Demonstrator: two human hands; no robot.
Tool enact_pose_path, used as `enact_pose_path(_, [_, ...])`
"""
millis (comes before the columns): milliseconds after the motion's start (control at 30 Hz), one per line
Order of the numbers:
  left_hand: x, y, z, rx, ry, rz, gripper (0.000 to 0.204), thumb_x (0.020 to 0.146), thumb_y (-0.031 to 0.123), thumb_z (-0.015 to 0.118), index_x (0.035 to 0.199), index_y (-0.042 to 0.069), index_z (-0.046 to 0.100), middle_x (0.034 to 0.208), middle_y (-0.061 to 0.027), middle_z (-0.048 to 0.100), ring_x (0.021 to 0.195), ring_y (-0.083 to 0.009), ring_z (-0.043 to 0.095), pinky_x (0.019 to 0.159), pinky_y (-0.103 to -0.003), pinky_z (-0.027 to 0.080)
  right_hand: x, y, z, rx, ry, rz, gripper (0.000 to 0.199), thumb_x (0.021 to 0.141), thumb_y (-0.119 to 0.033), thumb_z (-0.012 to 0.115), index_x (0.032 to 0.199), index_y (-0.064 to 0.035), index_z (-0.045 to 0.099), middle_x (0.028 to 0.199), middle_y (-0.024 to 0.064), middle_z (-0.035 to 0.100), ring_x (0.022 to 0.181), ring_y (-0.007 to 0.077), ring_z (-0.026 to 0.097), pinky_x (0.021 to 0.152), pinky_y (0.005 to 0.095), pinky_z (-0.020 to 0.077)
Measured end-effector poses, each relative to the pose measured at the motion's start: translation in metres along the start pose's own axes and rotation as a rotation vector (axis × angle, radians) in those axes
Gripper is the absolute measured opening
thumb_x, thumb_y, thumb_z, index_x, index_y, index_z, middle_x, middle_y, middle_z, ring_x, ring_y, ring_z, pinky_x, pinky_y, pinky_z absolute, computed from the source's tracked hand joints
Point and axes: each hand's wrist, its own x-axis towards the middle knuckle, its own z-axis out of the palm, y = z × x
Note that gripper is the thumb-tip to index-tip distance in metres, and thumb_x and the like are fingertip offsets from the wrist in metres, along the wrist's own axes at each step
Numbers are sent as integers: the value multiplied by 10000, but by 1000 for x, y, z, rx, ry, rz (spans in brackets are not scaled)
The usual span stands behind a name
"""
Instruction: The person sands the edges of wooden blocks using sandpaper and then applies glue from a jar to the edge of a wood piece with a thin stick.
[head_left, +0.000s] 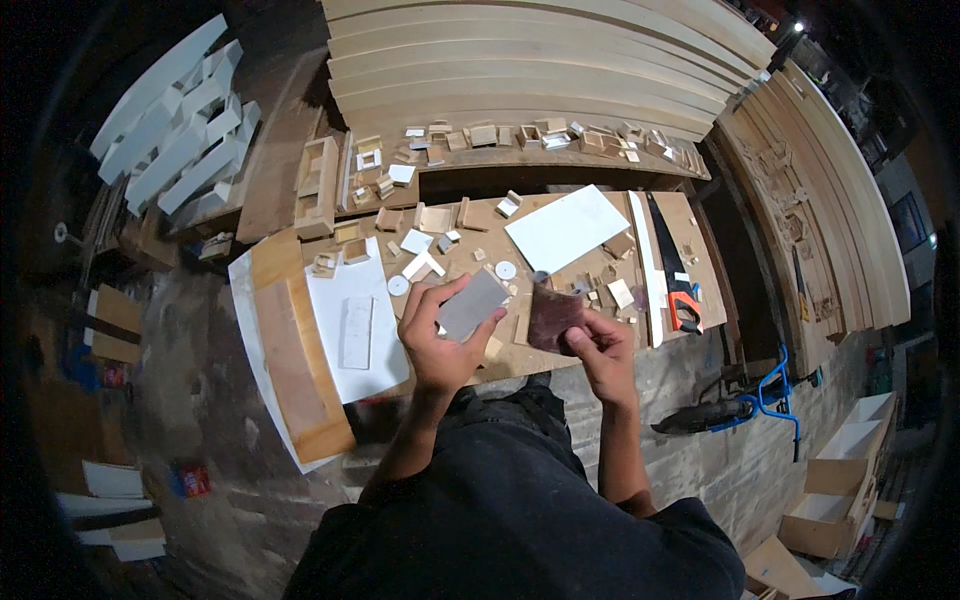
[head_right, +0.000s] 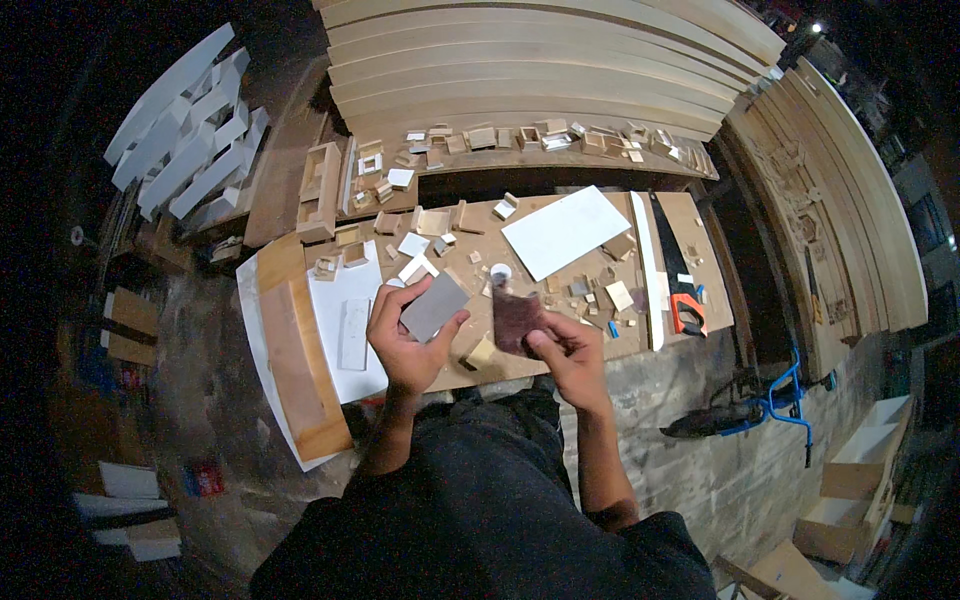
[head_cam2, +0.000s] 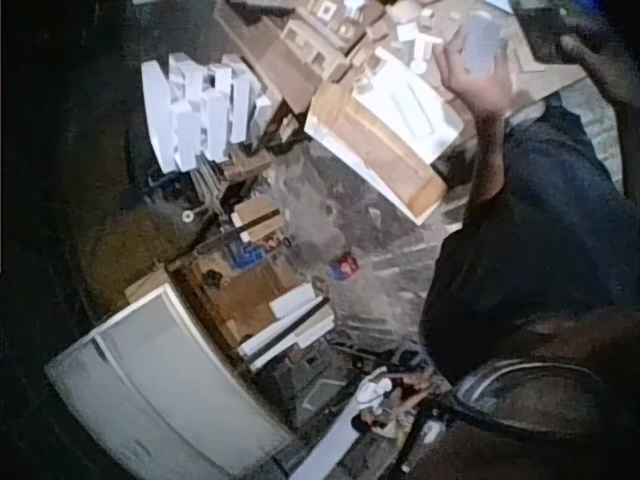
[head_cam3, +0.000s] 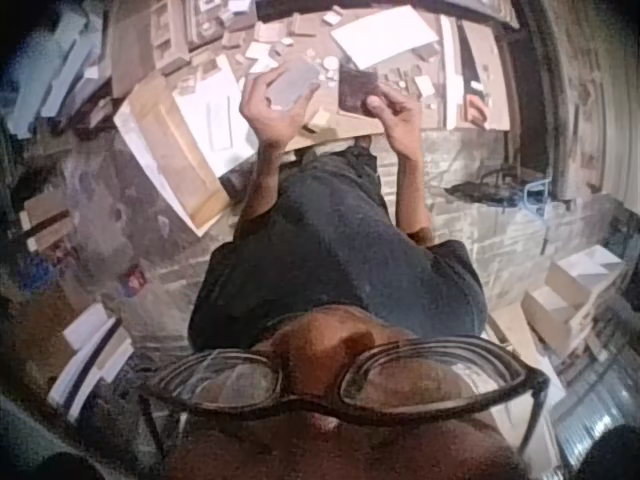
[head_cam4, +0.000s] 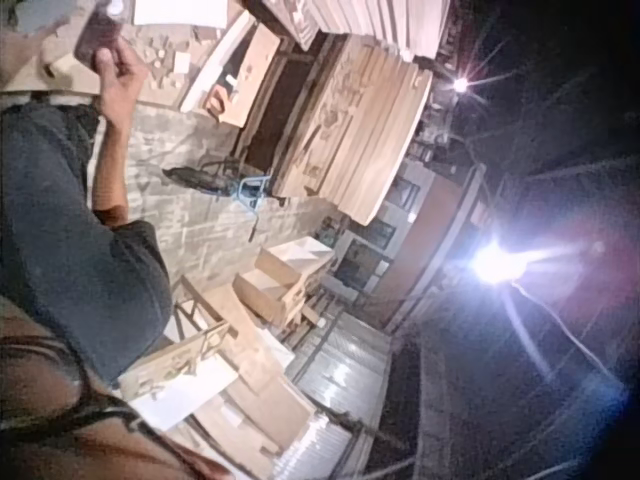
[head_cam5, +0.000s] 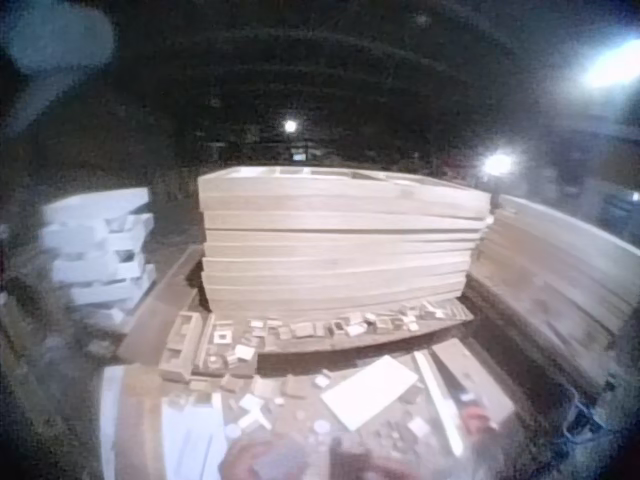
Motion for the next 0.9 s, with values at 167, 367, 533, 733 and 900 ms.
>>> enact_pose_path(167, [-6,2,3,7,-25,72,539,651,59,931,1123,-11,680,958,-131,633,850,-249,675,737,-342,545,13,13,18,-26,175,-33,342,1003,-127,643,1288,61,629,1070,40,713,939,92,645,879,273,518])
enact_pose_path(367, [-15,-3,15,6,65,38,501,633,34,928,1057,-34,670,936,-112,598,844,-219,638,754,-333,534,4,16,39,-70,80,-46,310,958,0,659,1261,68,654,1147,108,727,1019,131,662,907,275,530])
enact_pose_path(533, [-10,0,15,112,-7,41,499,633,58,931,1056,-17,677,959,-128,618,854,-240,650,762,-334,536,5,3,-8,-78,22,-64,297,957,-7,666,1242,73,659,1146,121,729,1034,154,674,928,300,530])
enact_pose_path(733, [-4,8,13,31,-213,39,510,634,46,933,1078,-9,688,1014,-130,644,926,-244,682,792,-338,557,11,4,8,-309,68,-165,283,933,11,695,1213,53,682,1086,83,727,1003,123,654,884,273,526])
enact_pose_path(900, [-3,-11,9,-49,-158,-68,651,662,7,913,1230,-4,595,1050,-143,669,984,-227,690,845,-342,579,3,-4,-3,-326,-87,-2,273,952,2,669,1217,68,674,1088,97,731,1002,121,643,884,273,517])
